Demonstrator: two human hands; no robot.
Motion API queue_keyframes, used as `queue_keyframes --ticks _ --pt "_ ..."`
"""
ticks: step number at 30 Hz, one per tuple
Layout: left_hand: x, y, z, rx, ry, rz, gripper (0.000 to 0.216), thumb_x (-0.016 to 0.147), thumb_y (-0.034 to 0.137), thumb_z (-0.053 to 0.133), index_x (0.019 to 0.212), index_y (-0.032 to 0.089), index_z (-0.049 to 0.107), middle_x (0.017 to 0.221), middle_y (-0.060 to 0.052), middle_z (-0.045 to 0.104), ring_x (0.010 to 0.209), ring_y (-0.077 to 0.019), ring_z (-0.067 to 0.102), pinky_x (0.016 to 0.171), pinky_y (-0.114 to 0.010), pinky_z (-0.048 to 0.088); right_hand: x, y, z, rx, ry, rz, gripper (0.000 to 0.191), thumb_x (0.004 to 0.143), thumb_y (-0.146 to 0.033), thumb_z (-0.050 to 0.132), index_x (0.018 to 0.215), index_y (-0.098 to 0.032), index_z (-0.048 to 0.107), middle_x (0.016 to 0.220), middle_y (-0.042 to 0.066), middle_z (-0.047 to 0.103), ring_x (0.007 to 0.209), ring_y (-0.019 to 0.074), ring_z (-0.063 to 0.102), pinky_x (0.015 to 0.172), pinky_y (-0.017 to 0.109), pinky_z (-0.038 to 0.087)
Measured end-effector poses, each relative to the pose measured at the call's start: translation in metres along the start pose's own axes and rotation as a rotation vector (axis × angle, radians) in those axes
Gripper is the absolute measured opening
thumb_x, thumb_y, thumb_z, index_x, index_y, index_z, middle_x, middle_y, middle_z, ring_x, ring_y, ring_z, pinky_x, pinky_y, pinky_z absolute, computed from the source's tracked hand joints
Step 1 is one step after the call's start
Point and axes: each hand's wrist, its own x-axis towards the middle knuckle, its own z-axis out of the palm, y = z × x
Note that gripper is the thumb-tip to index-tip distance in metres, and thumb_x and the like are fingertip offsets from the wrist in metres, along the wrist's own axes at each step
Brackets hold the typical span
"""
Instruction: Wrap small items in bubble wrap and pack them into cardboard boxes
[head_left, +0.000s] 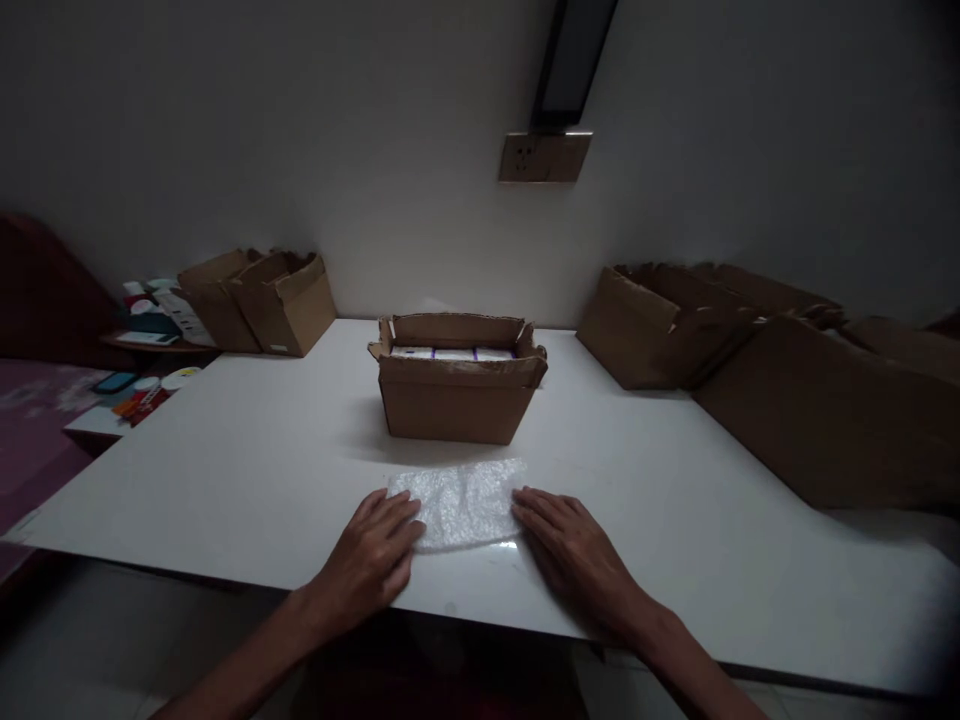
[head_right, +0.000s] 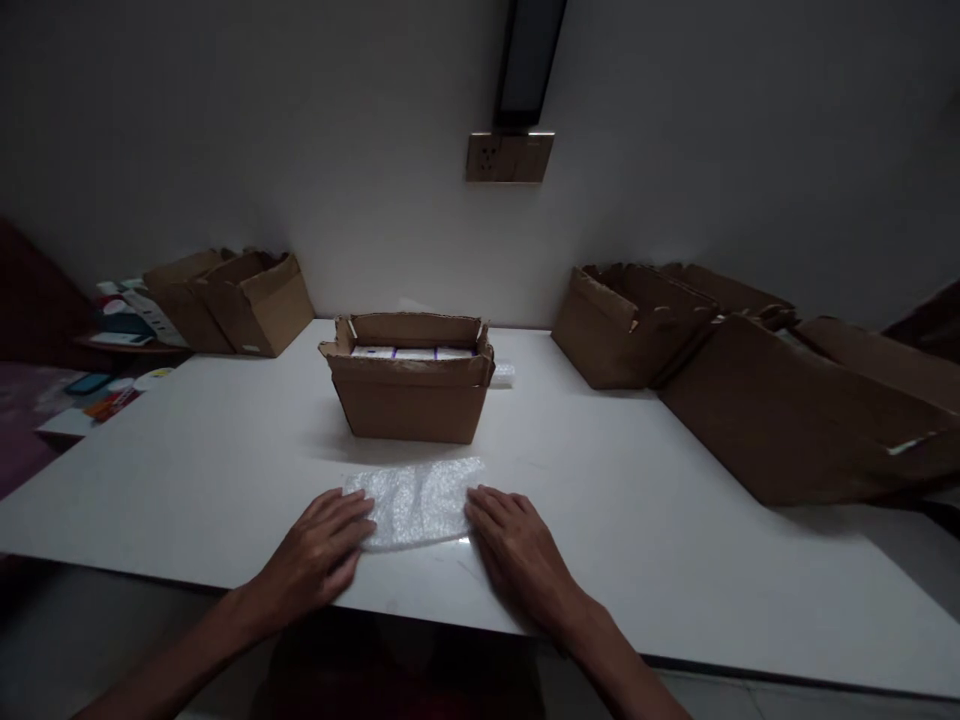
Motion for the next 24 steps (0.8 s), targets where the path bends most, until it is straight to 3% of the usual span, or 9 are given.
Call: queue_keyframes --ticks 3,5,8,10,12,16,20,24 --pt "0.006 -0.002 0.000 -0.007 0.071 0.021 0.045 0.073 0.001 0.052 0.111 0.020 0.066 0.120 -0.012 0.069 0.121 -0.0300 0.060 0.109 -0.057 0.039 0.011 -0.001 0.007 -0.009 0.082 -0.051 0.033 0.092 -0.011 0.043 0.113 -0.018 0.068 0.123 0.013 0.069 0.111 0.0284 0.064 0.086 0.049 0.052" --pt "0.009 0.000 -0.009 -0.072 0.150 -0.004 0.038 0.075 0.003 0.051 0.104 0.021 0.068 0.107 -0.009 0.074 0.106 -0.0264 0.068 0.104 -0.053 0.045 0.016 -0.005 -0.003 0.058 0.114 -0.046 0.031 0.093 -0.013 0.043 0.110 -0.019 0.068 0.115 0.012 0.072 0.103 0.0266 0.067 0.084 0.047 0.053" --pt "0.015 0.010 -0.033 -0.230 0.279 -0.212 0.022 0.082 0.015 0.053 0.095 0.022 0.070 0.090 -0.006 0.075 0.085 -0.0218 0.070 0.076 -0.036 0.058 0.023 -0.017 -0.031 0.207 0.136 0.113 0.027 0.095 -0.025 0.045 0.107 -0.023 0.069 0.099 0.009 0.075 0.088 0.0243 0.068 0.078 0.043 0.054" --pt "0.023 0.015 -0.049 -0.345 0.322 -0.397 0.019 0.084 0.025 0.055 0.097 0.022 0.070 0.089 -0.005 0.073 0.081 -0.0207 0.069 0.053 -0.024 0.052 0.031 -0.025 -0.048 0.288 0.143 0.260 0.027 0.095 -0.035 0.047 0.108 -0.025 0.068 0.099 0.008 0.074 0.088 0.0246 0.068 0.075 0.040 0.055" --pt "0.032 0.014 -0.054 -0.414 0.320 -0.510 0.023 0.085 0.031 0.056 0.102 0.022 0.069 0.087 -0.004 0.072 0.077 -0.0190 0.068 0.044 -0.019 0.043 0.040 -0.025 -0.054 0.346 0.123 0.366 0.030 0.094 -0.042 0.047 0.110 -0.026 0.067 0.104 0.007 0.074 0.091 0.0250 0.068 0.072 0.037 0.055" --pt "0.042 -0.007 -0.034 -0.384 0.262 -0.543 0.024 0.084 0.032 0.056 0.101 0.020 0.067 0.075 -0.001 0.067 0.064 -0.0164 0.062 0.053 -0.024 0.047 0.048 0.001 -0.034 0.327 0.006 0.448 0.030 0.092 -0.042 0.047 0.106 -0.024 0.067 0.102 0.007 0.074 0.093 0.0259 0.069 0.075 0.039 0.055" --pt "0.035 -0.024 -0.015 -0.193 0.312 -0.426 0.025 0.087 0.027 0.054 0.109 0.020 0.065 0.102 -0.009 0.070 0.094 -0.0245 0.064 0.079 -0.037 0.052 0.040 0.024 -0.012 0.095 0.143 0.374 0.031 0.091 -0.039 0.049 0.109 -0.022 0.069 0.120 0.012 0.068 0.110 0.0311 0.063 0.092 0.050 0.049" --pt "0.034 -0.010 -0.014 -0.064 0.291 -0.196 0.026 0.091 0.021 0.051 0.114 0.020 0.063 0.110 -0.010 0.068 0.104 -0.0257 0.060 0.092 -0.043 0.048 0.045 0.002 -0.002 0.009 0.169 0.187 0.032 0.093 -0.029 0.049 0.119 -0.020 0.066 0.129 0.014 0.064 0.114 0.0298 0.060 0.092 0.049 0.049"
